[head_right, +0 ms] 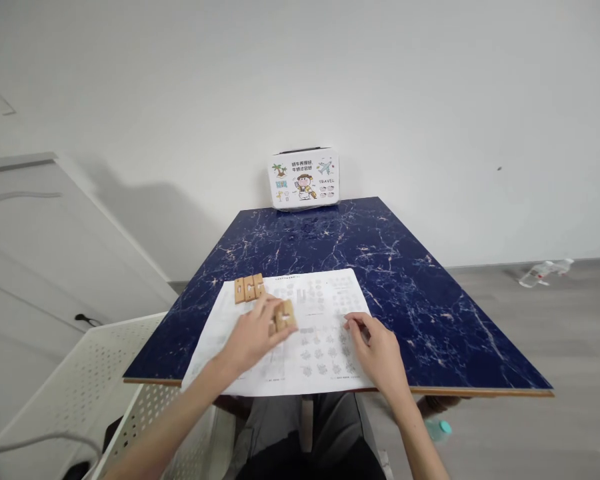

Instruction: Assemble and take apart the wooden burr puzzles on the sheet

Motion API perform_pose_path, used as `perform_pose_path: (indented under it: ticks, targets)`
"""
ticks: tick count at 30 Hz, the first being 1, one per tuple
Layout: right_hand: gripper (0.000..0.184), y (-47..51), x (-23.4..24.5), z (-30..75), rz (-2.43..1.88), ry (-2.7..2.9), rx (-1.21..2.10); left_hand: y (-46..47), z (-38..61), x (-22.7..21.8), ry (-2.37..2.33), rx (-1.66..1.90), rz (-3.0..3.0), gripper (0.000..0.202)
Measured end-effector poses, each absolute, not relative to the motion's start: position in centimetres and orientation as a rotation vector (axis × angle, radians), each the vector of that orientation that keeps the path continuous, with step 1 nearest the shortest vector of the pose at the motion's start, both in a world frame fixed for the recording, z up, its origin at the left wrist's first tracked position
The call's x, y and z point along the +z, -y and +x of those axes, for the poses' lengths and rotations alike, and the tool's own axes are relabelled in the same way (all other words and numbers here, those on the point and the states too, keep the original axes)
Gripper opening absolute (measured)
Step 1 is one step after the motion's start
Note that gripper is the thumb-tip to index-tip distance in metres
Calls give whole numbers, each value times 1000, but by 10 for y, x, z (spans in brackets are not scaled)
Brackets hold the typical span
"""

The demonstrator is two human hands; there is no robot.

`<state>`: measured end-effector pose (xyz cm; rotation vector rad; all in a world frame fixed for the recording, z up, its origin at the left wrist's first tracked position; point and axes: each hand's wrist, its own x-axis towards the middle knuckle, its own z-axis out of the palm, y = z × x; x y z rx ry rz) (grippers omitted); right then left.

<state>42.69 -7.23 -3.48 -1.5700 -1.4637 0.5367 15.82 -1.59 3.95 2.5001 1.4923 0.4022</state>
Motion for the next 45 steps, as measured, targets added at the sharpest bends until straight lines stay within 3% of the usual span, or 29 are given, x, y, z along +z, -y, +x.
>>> perform_pose_path:
  ticks: [11,18,21,27,36,45]
  targets:
    - [35,72,-37,428,-1572,1471,538,32,210,5,-1317,281,2630,64]
    - [36,73,-38,427,-1581,1481,535,37,192,13,-1288,381,2573,100]
    - [36,73,-37,426,-1599,1484,518,37,184,15,-1304,352,2569,94]
    - [36,74,-36,426,-1614,1519,499,36,176,15,-1253,369,2480,63]
    - [34,78,-22,406,-1488,1689,571,48,161,12,-1169,611,2161,67]
    - [29,74,-18,383,-1721,1686,518,50,161,10,-1181,647,2064,68]
